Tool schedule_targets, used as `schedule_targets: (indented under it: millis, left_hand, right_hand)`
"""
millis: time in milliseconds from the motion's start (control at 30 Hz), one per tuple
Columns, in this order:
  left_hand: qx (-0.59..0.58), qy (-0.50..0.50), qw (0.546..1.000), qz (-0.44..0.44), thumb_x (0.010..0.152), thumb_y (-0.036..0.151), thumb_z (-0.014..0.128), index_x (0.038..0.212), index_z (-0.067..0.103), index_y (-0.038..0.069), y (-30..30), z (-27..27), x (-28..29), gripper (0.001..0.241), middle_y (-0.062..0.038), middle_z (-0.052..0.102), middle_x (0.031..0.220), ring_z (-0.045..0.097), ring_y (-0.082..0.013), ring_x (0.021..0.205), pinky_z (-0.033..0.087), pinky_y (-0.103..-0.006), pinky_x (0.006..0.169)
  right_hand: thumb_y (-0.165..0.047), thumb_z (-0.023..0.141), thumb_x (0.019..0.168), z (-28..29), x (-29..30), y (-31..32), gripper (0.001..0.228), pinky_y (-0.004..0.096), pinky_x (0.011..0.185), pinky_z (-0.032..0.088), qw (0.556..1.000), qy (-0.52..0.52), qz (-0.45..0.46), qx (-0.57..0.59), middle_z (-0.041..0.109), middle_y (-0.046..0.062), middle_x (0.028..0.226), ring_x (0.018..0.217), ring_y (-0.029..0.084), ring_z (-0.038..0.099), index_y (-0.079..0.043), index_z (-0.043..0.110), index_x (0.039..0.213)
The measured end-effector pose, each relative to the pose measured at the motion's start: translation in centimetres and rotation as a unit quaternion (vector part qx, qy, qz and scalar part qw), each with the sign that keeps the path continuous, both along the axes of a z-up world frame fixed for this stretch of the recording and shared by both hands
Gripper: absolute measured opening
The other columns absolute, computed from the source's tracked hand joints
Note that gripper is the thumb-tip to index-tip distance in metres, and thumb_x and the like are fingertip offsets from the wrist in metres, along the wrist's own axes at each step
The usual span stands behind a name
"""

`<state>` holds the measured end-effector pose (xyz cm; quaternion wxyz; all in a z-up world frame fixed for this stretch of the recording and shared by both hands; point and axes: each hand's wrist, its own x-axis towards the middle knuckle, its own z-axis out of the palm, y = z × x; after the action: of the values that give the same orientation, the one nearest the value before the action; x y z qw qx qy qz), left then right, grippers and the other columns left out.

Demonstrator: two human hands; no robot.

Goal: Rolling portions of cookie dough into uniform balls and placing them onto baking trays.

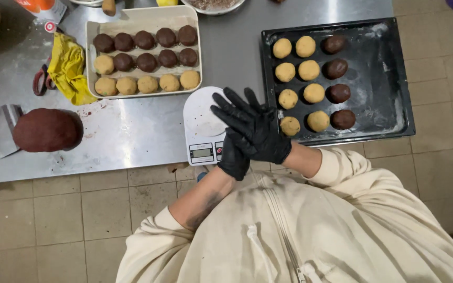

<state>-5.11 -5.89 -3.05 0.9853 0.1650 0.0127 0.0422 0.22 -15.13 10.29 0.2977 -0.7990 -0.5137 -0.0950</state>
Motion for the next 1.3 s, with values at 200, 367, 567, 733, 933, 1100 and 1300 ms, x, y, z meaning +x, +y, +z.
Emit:
schedule_targets:
  millis: [200, 367, 567, 733, 933, 1100, 1300]
  left_hand:
    - [-0.013, -0.045, 0.995, -0.088, 0.114, 0.033, 0.04, 0.163, 0.032, 0.0, 2.7, 4.4, 1.2, 0.059, -0.019, 0.036, 0.165, 0.041, -0.0305, 0.15, 0.03, -0.0427, 0.128]
    - [-0.126, -0.059, 0.984, -0.11, 0.112, 0.038, 0.04, 0.159, 0.032, 0.001, -0.3, -2.1, 2.2, 0.06, -0.019, 0.037, 0.163, 0.044, -0.0323, 0.148, 0.029, -0.0427, 0.127]
    - [-0.026, 0.057, 0.998, -0.021, 0.11, 0.024, 0.038, 0.161, 0.03, 0.007, 2.1, 2.6, 0.5, 0.055, -0.019, 0.038, 0.161, 0.042, -0.031, 0.145, 0.03, -0.0451, 0.125]
    - [-0.348, -0.004, 0.934, -0.078, 0.111, 0.027, 0.038, 0.161, 0.025, 0.0, 2.6, 5.5, 1.0, 0.058, -0.019, 0.04, 0.159, 0.042, -0.0307, 0.146, 0.035, -0.0444, 0.122]
    - [-0.302, -0.018, 0.951, -0.057, 0.111, 0.02, 0.038, 0.164, 0.026, 0.007, 0.0, -2.6, 0.7, 0.056, -0.009, 0.036, 0.164, 0.04, -0.0243, 0.149, 0.033, -0.0382, 0.124]
    - [-0.136, 0.038, 0.987, -0.078, 0.11, 0.033, 0.041, 0.161, 0.03, 0.006, 3.6, 7.8, -0.5, 0.058, -0.015, 0.034, 0.163, 0.039, -0.0286, 0.146, 0.032, -0.0412, 0.121]
    - [-0.065, 0.048, 0.996, -0.04, 0.111, 0.029, 0.042, 0.158, 0.037, 0.005, 1.2, -0.2, -1.1, 0.053, -0.013, 0.044, 0.157, 0.044, -0.027, 0.143, 0.036, -0.0406, 0.121]
  right_hand:
    - [-0.026, 0.039, 0.111, -3.7, -0.4, -1.1, 0.055, 0.06, 0.131, 0.017, 0.999, 0.046, -0.023, -0.005, 0.033, 0.021, 0.17, 0.16, 0.041, 0.029, -0.002, 0.038, 0.161]
    - [-0.037, 0.045, 0.101, -1.8, -1.8, 0.7, 0.066, 0.06, 0.126, 0.017, 0.999, 0.046, 0.023, 0.0, 0.034, 0.021, 0.165, 0.155, 0.038, 0.03, -0.001, 0.038, 0.157]
    - [-0.029, 0.038, 0.113, -2.9, 2.3, -1.0, 0.059, 0.058, 0.136, 0.017, 0.996, 0.049, -0.063, 0.046, 0.024, 0.022, 0.175, 0.166, 0.043, 0.015, -0.004, 0.032, 0.166]
    - [-0.028, 0.043, 0.106, -2.0, -0.1, -0.2, 0.06, 0.064, 0.127, 0.004, 0.999, 0.023, -0.042, -0.018, 0.031, 0.019, 0.17, 0.16, 0.037, 0.023, -0.005, 0.037, 0.161]
    - [-0.027, 0.043, 0.105, -0.6, -0.6, 1.2, 0.057, 0.063, 0.129, 0.005, 0.997, 0.082, -0.002, 0.012, 0.036, 0.015, 0.168, 0.16, 0.036, 0.028, -0.009, 0.044, 0.159]
    - [-0.025, 0.042, 0.105, -2.6, 0.4, 0.2, 0.053, 0.064, 0.131, 0.007, 0.997, 0.069, -0.041, 0.01, 0.04, 0.011, 0.168, 0.16, 0.035, 0.032, -0.013, 0.047, 0.157]
    - [-0.03, 0.046, 0.101, -2.0, -2.1, 1.2, 0.053, 0.066, 0.127, 0.003, 1.0, -0.027, -0.006, 0.001, 0.04, 0.009, 0.164, 0.157, 0.034, 0.031, -0.018, 0.05, 0.153]
